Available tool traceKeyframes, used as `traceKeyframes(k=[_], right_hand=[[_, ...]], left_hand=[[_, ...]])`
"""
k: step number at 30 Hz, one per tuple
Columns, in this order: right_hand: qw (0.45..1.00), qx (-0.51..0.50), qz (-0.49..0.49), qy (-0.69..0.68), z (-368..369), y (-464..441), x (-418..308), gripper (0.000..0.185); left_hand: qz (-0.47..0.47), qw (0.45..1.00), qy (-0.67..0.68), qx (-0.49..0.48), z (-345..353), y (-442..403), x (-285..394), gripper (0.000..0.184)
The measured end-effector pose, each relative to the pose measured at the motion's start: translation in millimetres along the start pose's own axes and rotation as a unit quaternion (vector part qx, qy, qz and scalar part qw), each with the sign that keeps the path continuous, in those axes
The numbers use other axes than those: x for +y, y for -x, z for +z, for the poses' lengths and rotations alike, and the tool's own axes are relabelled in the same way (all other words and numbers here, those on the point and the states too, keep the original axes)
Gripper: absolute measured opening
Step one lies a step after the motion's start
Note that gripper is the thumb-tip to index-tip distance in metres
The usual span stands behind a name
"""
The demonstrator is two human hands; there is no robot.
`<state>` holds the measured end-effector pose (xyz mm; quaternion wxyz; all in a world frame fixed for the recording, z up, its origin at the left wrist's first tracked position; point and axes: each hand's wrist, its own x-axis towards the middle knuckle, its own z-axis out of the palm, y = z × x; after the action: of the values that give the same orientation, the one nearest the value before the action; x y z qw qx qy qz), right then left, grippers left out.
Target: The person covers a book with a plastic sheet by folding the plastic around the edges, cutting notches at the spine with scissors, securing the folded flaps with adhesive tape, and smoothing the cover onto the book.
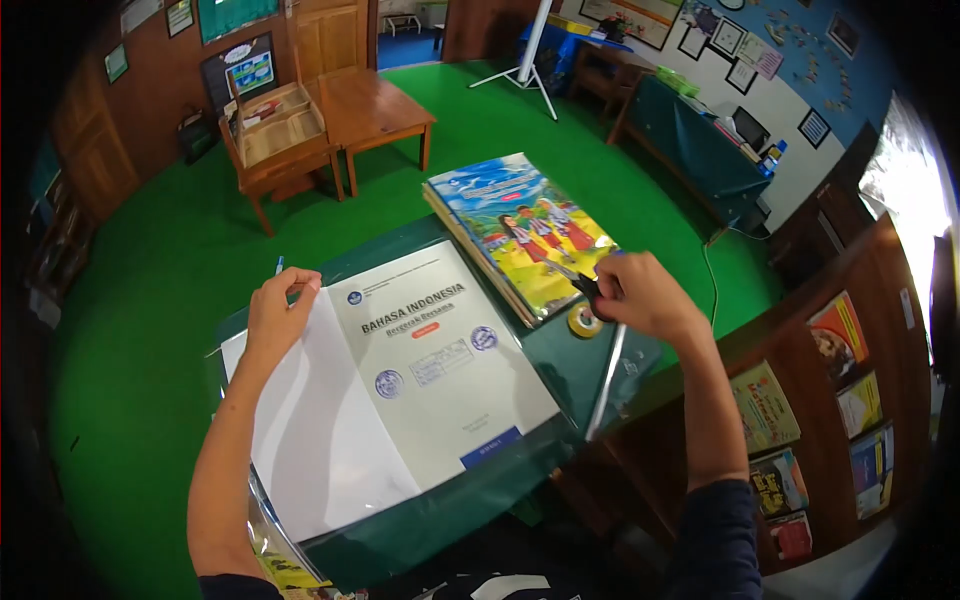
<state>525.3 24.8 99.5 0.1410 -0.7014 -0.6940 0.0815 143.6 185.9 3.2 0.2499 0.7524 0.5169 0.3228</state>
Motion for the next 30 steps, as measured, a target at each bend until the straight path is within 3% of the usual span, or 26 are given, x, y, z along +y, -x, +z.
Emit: traceKeyframes(k=[3,5,8,13,16,18,20,26,28,30], right_hand=[[0.999,0.01,0.052,-0.011,14,61,17,0.017],[0.994,-0.028,0.09,0.059,36,82,16,0.018],[0.982,-0.061,0.125,0.124,64,86,13,0.024],[0.986,-0.017,0.098,0.134,87,56,16,0.027],[0.983,-0.004,0.106,0.148,92,48,21,0.022],[0.991,0.025,0.085,0.1,94,46,30,0.021],[0.995,0.052,0.067,0.05,96,48,40,0.02],[0.991,0.109,0.021,-0.074,100,57,61,0.02],[0.956,0.102,0.06,-0.269,92,65,59,0.014],[0.881,0.087,0.095,-0.455,89,69,56,0.01]], left_hand=[[0.049,0.997,0.066,0.003,10,32,42,0.01],[0.067,0.978,0.187,-0.07,29,55,69,0.009],[0.076,0.967,0.214,-0.116,60,88,116,0.007],[0.075,0.975,0.151,-0.143,116,101,154,0.013],[0.094,0.988,0.092,-0.084,148,102,171,0.013],[0.111,0.988,0.086,-0.057,171,101,176,0.014],[0.154,0.987,-0.009,-0.048,188,101,177,0.013],[0.143,0.984,0.035,-0.1,206,98,182,0.02],[0.166,0.972,0.136,-0.092,211,96,187,0.031],[0.184,0.952,0.233,-0.077,215,95,190,0.042]])
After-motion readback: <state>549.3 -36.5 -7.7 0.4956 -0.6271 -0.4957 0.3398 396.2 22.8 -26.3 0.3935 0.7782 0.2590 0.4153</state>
